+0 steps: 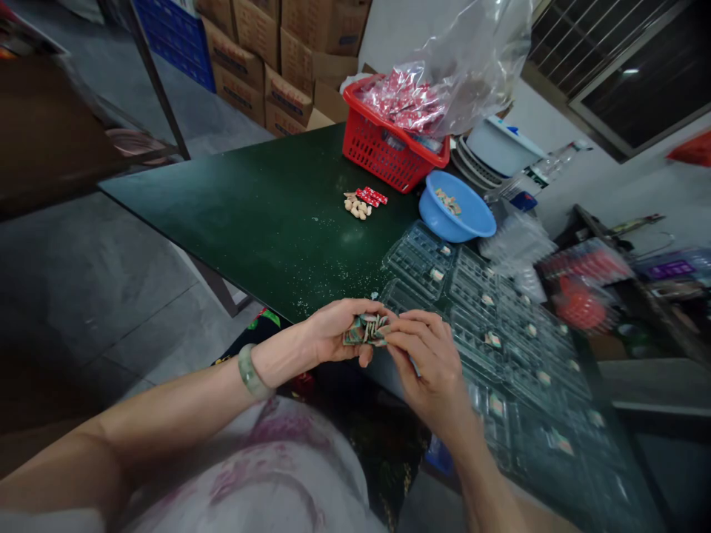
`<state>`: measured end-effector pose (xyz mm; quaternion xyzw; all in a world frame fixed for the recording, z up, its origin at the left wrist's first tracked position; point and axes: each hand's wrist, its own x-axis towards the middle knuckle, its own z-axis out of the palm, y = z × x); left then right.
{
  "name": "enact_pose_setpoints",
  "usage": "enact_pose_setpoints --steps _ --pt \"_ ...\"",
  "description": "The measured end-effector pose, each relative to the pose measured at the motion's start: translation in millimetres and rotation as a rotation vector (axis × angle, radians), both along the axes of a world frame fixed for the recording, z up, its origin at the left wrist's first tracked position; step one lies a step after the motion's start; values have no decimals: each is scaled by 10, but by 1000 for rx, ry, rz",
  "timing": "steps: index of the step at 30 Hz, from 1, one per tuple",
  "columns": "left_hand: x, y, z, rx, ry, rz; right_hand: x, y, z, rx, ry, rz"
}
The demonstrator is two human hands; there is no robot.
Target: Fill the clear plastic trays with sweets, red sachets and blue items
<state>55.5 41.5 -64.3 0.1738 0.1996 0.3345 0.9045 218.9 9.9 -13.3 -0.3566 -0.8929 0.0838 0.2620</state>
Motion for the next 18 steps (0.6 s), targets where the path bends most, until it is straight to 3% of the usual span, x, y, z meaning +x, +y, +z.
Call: enact_pose_setpoints --steps 12,18 --pt "51 8 74 220 -11 -201 198 -9 212 -257 32 2" --pt "104 13 47 326 22 -300 199 29 196 -165 -53 83"
